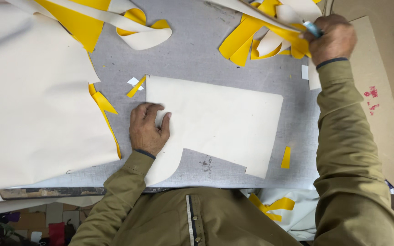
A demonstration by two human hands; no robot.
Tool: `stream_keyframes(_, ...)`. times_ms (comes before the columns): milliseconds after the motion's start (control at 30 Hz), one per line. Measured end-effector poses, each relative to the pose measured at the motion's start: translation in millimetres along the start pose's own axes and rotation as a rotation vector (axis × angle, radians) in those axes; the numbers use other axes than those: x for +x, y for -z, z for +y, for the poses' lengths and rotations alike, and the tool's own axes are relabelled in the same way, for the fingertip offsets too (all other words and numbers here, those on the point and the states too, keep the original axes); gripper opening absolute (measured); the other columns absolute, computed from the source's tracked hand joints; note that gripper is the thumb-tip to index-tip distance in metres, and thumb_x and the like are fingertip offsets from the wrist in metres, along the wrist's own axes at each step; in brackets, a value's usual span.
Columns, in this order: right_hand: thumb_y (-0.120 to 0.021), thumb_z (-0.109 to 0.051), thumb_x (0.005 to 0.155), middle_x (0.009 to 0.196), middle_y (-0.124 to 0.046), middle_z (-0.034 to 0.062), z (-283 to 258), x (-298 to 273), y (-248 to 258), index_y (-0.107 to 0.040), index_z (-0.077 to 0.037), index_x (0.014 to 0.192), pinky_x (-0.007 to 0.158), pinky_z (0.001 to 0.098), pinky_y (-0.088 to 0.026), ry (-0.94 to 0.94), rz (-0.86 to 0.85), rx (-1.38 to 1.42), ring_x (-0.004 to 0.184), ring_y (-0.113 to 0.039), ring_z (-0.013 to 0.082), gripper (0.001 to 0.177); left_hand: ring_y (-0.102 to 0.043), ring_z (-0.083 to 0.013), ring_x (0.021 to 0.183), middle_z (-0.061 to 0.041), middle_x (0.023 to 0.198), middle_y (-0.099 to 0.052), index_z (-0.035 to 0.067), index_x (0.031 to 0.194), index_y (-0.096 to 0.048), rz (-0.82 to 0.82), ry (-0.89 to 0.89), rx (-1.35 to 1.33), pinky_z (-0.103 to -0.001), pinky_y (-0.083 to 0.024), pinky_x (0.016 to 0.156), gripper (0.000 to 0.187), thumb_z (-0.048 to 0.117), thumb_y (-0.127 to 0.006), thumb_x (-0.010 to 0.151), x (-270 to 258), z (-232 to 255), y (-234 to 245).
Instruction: The person uses a cardboard template and a blue utility knife to cut shapes from a large sheet of white and yellow fabric on a work table. They repeatedly position the template, trace and cut along its edges, then remove the cut pieces and scraps.
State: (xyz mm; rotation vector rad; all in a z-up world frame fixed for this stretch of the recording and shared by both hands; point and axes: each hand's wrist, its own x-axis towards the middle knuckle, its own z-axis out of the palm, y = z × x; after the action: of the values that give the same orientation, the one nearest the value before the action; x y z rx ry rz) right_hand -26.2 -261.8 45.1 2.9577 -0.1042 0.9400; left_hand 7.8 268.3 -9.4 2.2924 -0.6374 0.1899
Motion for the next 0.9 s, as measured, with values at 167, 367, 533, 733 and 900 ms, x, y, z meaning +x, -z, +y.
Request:
stream_keyframes(167, -0.063, 0.017, 0.097, 0.095, -0.067, 0.0151, -9, -1, 48, -0.061, 0.005, 0.099, 0.079, 0.0343, -0.056, -0.123, 0.166, 0.448, 0.086, -0.065, 0.0238, 0.013, -0.061, -0.0274, 0.105, -0.009, 0.11, -0.063, 0.007, 0.111, -0.074, -0.002, -0.023, -0.071, -0.04, -0.055, 0.091, 0.029, 0.016, -0.085, 0.087, 2, -1, 7)
stream_keyframes(367, -0.061, 0.019, 0.098, 0.106, -0.073, 0.0165, -124, -81, 122, -0.058, 0.002, 0.1, 0.081, 0.0339, -0.06, 0.037, 0.081, 0.238, 0.093, -0.076, 0.0262, 0.018, -0.066, -0.0239, 0.095, -0.012, 0.118, -0.066, 0.008, 0.157, -0.03, -0.327, 0.195, -0.328, -0.034, -0.061, 0.081, 0.104, 0.013, -0.091, 0.072, 11, -17, 37)
stream_keyframes(533, -0.075, -0.001, 0.096, 0.106, -0.075, 0.0149, -221, -142, 124, -0.058, -0.004, 0.08, 0.074, 0.028, -0.064, 0.134, -0.094, 0.23, 0.102, -0.076, 0.0245, 0.024, -0.066, -0.0255, 0.114, -0.018, 0.14, -0.057, 0.01, 0.163, -0.006, -0.377, 0.103, -0.428, -0.038, -0.061, 0.096, 0.125, 0.011, -0.092, 0.072, 11, -27, 52)
stream_keyframes(733, -0.076, -0.005, 0.088, 0.107, -0.076, 0.0084, -246, -205, 136, -0.06, -0.007, 0.075, 0.072, 0.0299, -0.063, 0.085, -0.271, 0.265, 0.107, -0.075, 0.0234, 0.02, -0.062, -0.0275, 0.119, -0.021, 0.158, -0.037, 0.015, 0.16, -0.026, -0.497, 0.064, -0.342, -0.04, -0.061, 0.098, 0.114, 0.012, -0.093, 0.068, 21, -17, 59)
stream_keyframes(900, -0.078, -0.011, 0.086, 0.112, -0.076, 0.0095, -234, -228, 143, -0.051, -0.009, 0.069, 0.071, 0.0301, -0.064, 0.138, -0.334, 0.286, 0.11, -0.074, 0.0249, 0.032, -0.042, -0.0429, 0.129, -0.017, 0.157, -0.039, 0.012, 0.152, -0.036, -0.704, -0.352, 0.019, -0.056, -0.042, 0.106, 0.108, 0.025, -0.094, 0.061, 61, -12, 57)
